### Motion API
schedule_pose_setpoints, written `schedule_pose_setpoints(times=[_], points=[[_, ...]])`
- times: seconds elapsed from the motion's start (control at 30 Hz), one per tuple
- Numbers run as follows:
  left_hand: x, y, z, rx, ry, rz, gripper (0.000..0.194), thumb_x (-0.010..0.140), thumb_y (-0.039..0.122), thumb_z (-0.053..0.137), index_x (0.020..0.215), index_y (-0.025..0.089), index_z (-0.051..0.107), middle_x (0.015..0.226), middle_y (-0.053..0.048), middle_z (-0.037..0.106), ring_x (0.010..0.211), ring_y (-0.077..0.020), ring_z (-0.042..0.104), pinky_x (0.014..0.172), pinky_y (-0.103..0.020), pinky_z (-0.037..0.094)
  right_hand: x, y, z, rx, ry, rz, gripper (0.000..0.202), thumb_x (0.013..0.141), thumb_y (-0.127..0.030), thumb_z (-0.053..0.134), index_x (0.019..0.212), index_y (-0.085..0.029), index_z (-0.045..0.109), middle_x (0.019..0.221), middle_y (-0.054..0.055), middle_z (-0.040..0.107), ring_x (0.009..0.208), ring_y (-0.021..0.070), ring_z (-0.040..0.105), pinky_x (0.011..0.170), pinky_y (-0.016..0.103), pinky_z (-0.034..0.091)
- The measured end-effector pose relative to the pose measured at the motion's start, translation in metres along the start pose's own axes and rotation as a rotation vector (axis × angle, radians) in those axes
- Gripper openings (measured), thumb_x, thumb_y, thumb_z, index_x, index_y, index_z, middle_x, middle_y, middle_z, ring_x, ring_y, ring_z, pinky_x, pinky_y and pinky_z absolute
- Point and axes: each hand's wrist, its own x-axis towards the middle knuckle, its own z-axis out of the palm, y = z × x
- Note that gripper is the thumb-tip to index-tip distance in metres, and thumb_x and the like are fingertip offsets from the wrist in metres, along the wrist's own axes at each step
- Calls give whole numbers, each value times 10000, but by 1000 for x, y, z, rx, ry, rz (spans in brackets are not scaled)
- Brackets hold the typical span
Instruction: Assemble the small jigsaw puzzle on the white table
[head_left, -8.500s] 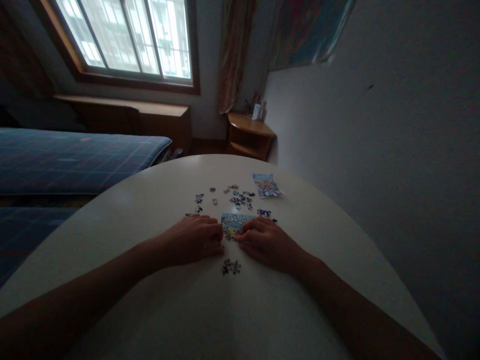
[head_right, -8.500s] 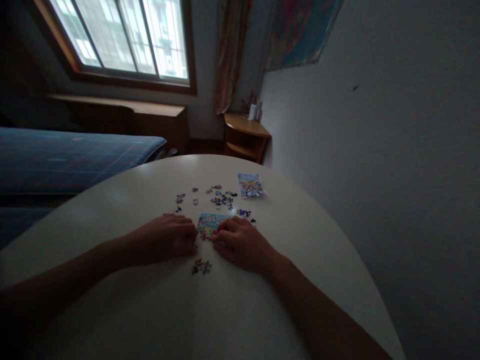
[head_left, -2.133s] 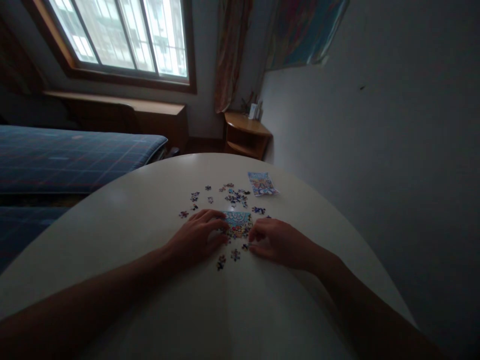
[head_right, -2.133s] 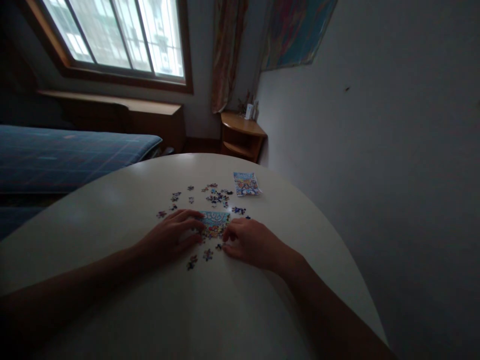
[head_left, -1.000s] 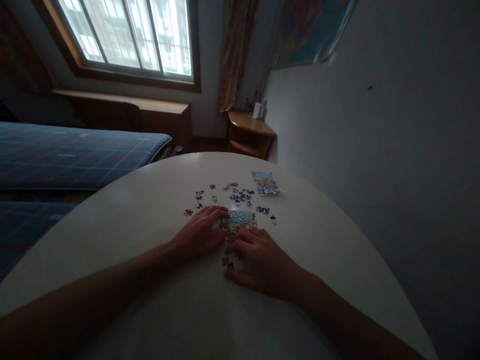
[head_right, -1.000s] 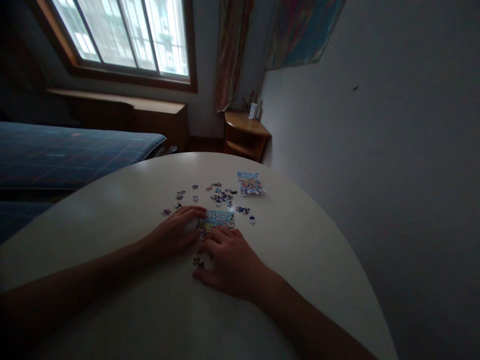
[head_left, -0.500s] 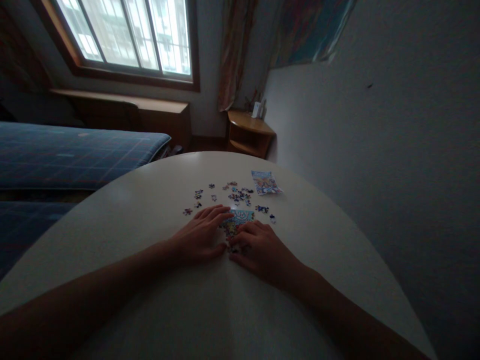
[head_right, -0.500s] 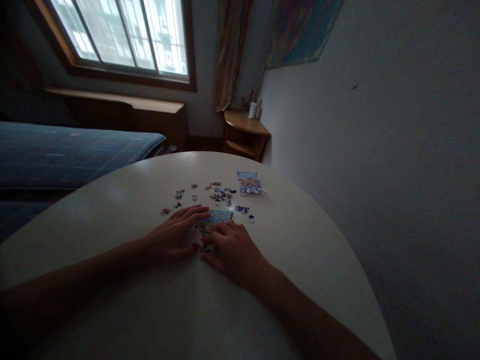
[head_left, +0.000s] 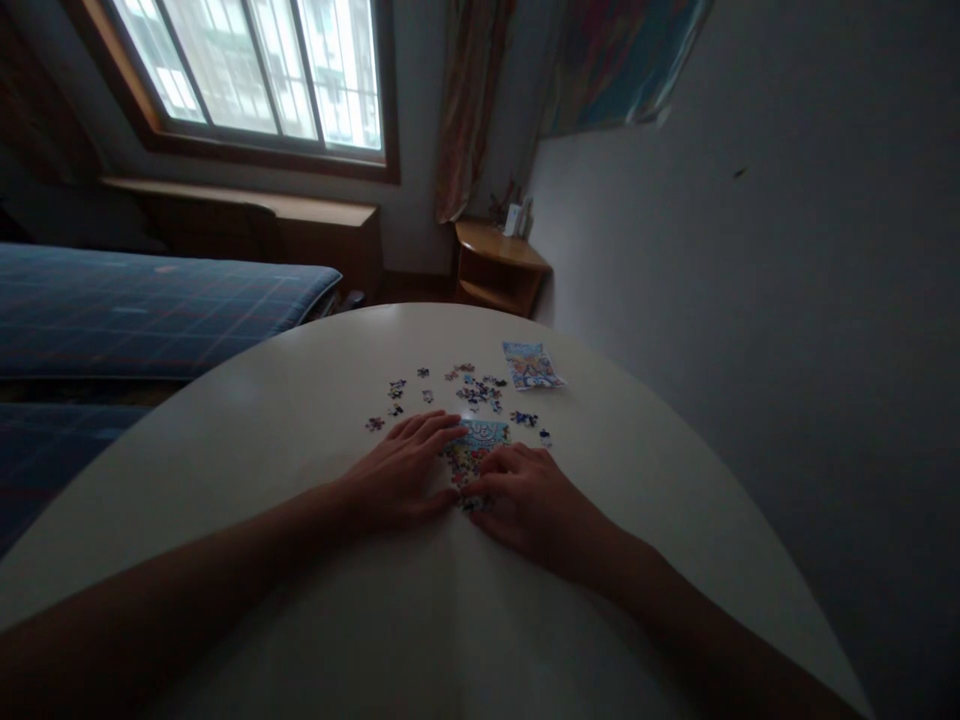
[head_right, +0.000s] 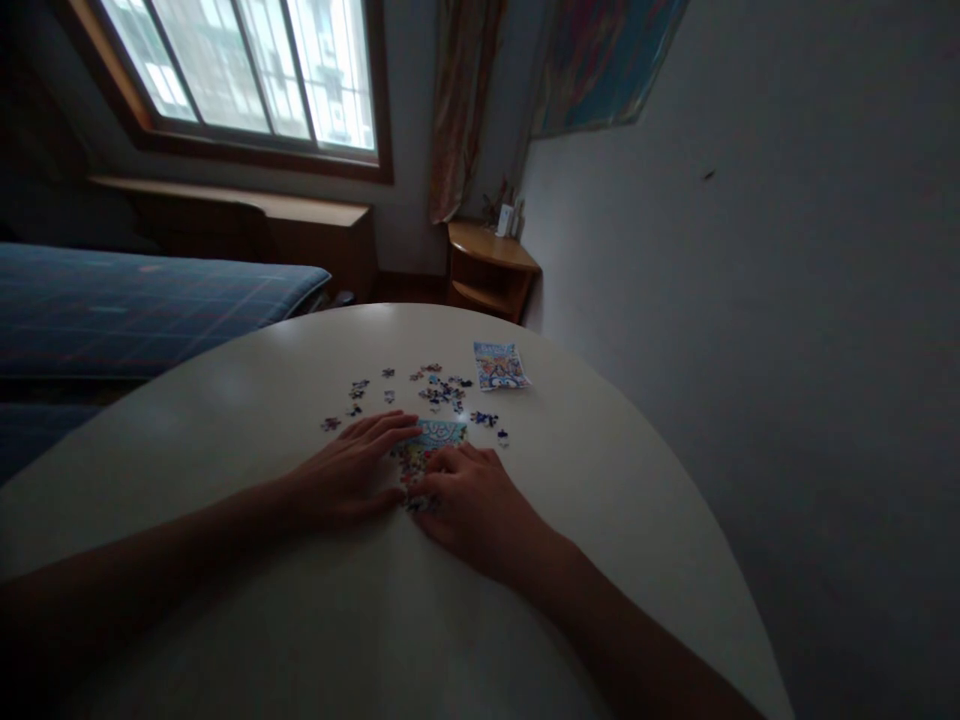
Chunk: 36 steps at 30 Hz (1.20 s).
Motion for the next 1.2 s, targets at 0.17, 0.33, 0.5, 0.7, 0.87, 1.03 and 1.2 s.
schedule_pose_setpoints(times=[0.17, 0.33, 0.5, 0.7, 0.87, 1.03, 1.2], points=[[1, 2, -3, -11, -10, 18, 687, 880, 540, 601, 1446, 210, 397, 1538, -140, 405, 1441, -329, 326, 1181, -528, 271, 2, -1, 6, -21, 30, 1, 227, 856, -191, 678, 1032, -319, 745, 1002, 32, 670, 979, 208, 592, 890, 391, 422], [-1, -2, -2, -32, -9, 30, 720, 837, 436, 659, 1466, 242, 368, 1559, -119, 377, 1452, -333, 303, 1187, -529, 256, 2, -2, 5, -21, 68, 42, 148, 817, -243, 734, 964, -239, 730, 1035, 58, 684, 996, 228, 605, 917, 418, 417], [-1, -1, -3, -27, -24, 19, 710, 834, 397, 653, 1462, 242, 361, 1559, -118, 376, 1452, -331, 299, 1186, -531, 254, 3, -3, 7, 1, 67, 85, 87, 819, -240, 725, 899, -212, 709, 1009, 57, 686, 980, 228, 609, 904, 422, 417], [0, -1, -2, -12, -13, 26, 706, 837, 397, 647, 1462, 237, 359, 1552, -121, 382, 1446, -329, 306, 1180, -523, 264, 6, -5, 11, 76, 115, 124, 80, 806, -165, 711, 875, -203, 715, 975, 49, 698, 970, 215, 623, 905, 401, 416], [-1, -1, -1, -10, 2, 21, 680, 850, 372, 628, 1460, 236, 363, 1544, -116, 395, 1443, -319, 314, 1181, -512, 268, 8, -5, 14, 98, 147, 130, 102, 786, -155, 723, 874, -205, 713, 953, 43, 700, 971, 214, 629, 896, 391, 419], [0, 0, -1, -16, 5, -6, 640, 869, 368, 600, 1454, 230, 379, 1541, -111, 403, 1446, -307, 311, 1183, -506, 270, 9, -3, 19, 79, 191, 125, 121, 794, -167, 718, 904, -216, 712, 992, 47, 701, 1014, 229, 624, 921, 411, 407], [1, 0, 1, -26, -4, -36, 572, 914, 386, 556, 1443, 243, 395, 1543, -96, 407, 1448, -304, 312, 1184, -512, 270, 9, -2, 19, 55, 196, 121, 92, 809, -183, 711, 897, -210, 706, 982, 55, 698, 992, 226, 626, 907, 400, 410]])
